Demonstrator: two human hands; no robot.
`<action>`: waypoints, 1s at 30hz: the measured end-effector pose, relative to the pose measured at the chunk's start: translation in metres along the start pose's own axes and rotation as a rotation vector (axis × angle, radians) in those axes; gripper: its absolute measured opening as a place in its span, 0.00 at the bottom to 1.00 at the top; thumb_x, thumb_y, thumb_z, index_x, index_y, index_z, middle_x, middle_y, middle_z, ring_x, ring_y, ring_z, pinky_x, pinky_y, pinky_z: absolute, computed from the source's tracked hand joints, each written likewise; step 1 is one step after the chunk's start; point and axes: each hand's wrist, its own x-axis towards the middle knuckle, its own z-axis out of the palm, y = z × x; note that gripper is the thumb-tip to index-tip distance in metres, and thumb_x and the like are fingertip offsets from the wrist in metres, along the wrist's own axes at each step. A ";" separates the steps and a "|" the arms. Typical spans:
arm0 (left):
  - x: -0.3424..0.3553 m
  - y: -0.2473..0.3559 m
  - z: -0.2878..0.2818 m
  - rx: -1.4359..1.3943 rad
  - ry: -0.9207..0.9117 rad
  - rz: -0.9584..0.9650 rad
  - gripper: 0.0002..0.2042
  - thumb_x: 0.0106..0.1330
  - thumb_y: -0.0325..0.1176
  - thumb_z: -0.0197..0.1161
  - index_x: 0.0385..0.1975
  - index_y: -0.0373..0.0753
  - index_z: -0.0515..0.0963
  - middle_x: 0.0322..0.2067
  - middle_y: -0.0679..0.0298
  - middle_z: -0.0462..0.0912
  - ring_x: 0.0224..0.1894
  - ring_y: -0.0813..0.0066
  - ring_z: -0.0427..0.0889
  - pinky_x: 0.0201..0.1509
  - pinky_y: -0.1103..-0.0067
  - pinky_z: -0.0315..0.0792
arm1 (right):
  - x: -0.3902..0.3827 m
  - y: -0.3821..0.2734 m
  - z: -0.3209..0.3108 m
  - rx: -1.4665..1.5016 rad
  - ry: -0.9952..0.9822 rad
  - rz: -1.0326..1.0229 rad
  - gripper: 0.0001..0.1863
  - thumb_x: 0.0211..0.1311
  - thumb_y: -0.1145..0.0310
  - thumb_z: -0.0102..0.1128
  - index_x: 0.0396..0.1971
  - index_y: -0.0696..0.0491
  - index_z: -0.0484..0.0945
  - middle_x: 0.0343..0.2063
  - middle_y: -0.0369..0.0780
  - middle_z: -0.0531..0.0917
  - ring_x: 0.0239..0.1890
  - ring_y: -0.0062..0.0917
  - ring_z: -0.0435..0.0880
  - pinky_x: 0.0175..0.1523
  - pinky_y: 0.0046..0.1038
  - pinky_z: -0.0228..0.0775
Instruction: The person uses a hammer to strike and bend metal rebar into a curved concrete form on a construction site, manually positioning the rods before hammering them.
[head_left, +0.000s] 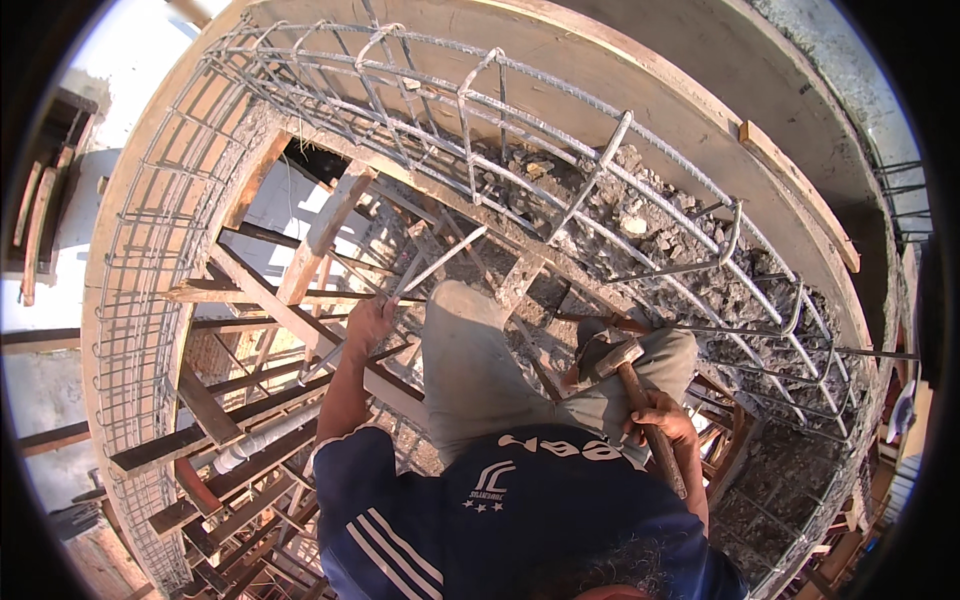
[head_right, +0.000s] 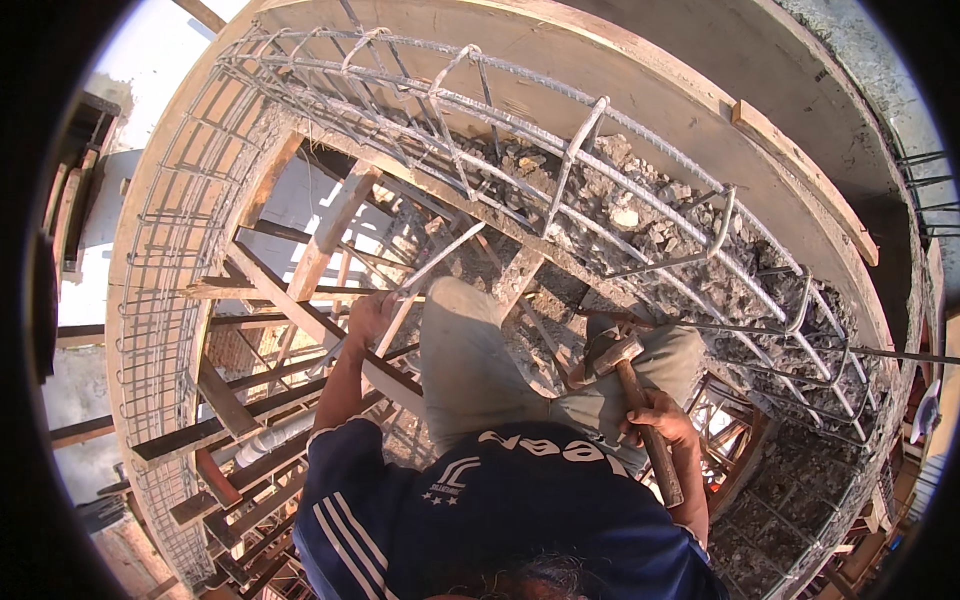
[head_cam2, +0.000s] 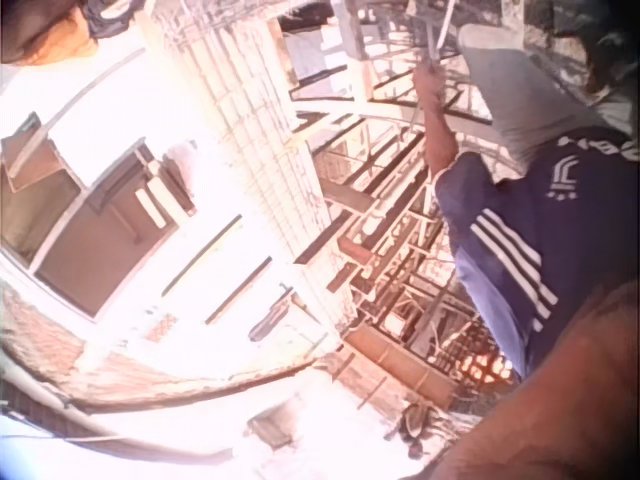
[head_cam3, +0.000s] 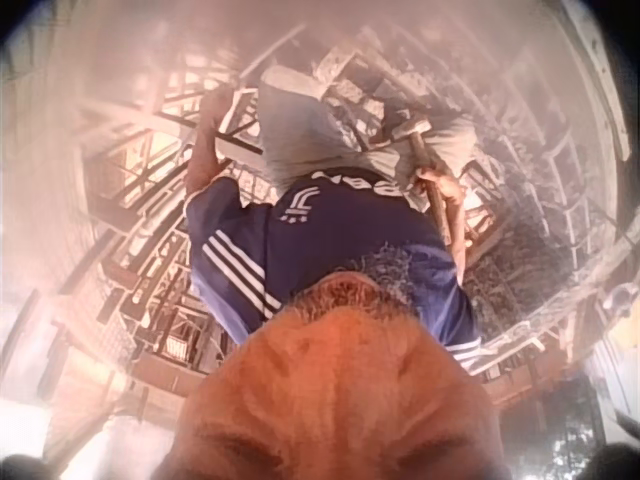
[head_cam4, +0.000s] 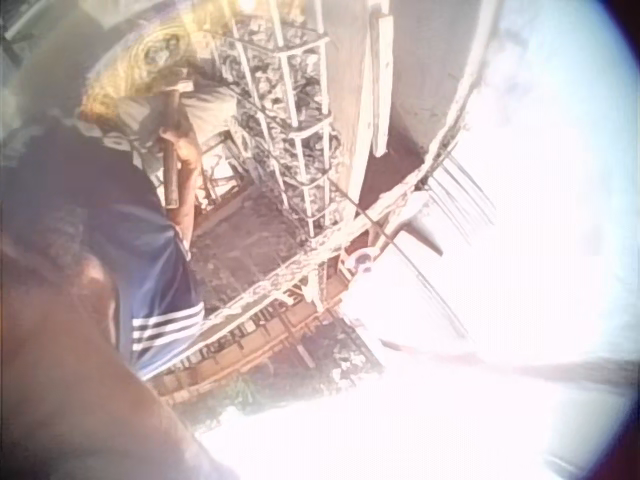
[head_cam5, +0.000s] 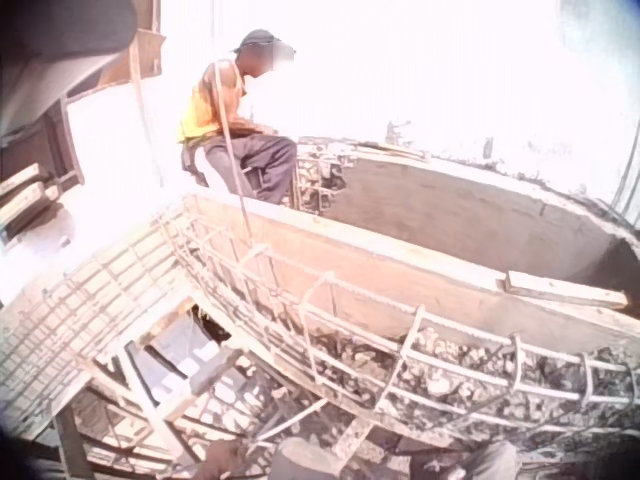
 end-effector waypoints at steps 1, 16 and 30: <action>-0.002 -0.005 0.003 -0.018 -0.013 0.013 0.24 0.73 0.53 0.48 0.30 0.36 0.77 0.26 0.43 0.81 0.34 0.39 0.81 0.39 0.54 0.73 | 0.001 0.003 -0.002 -0.003 0.005 -0.006 0.27 0.51 0.67 0.70 0.46 0.65 0.69 0.26 0.47 0.84 0.18 0.29 0.83 0.23 0.27 0.75; 0.017 0.057 0.019 -0.076 0.042 0.034 0.21 0.73 0.48 0.48 0.34 0.35 0.80 0.30 0.43 0.82 0.36 0.38 0.80 0.41 0.54 0.73 | -0.005 0.005 -0.005 -0.033 -0.029 -0.091 0.31 0.50 0.65 0.70 0.51 0.66 0.68 0.27 0.47 0.85 0.20 0.28 0.84 0.24 0.28 0.76; 0.001 0.077 0.003 -0.088 0.131 -0.075 0.23 0.73 0.44 0.48 0.25 0.31 0.79 0.28 0.42 0.82 0.35 0.40 0.81 0.43 0.53 0.72 | -0.003 0.020 -0.016 0.003 -0.097 -0.233 0.27 0.52 0.70 0.69 0.49 0.66 0.70 0.26 0.47 0.85 0.23 0.31 0.85 0.26 0.29 0.78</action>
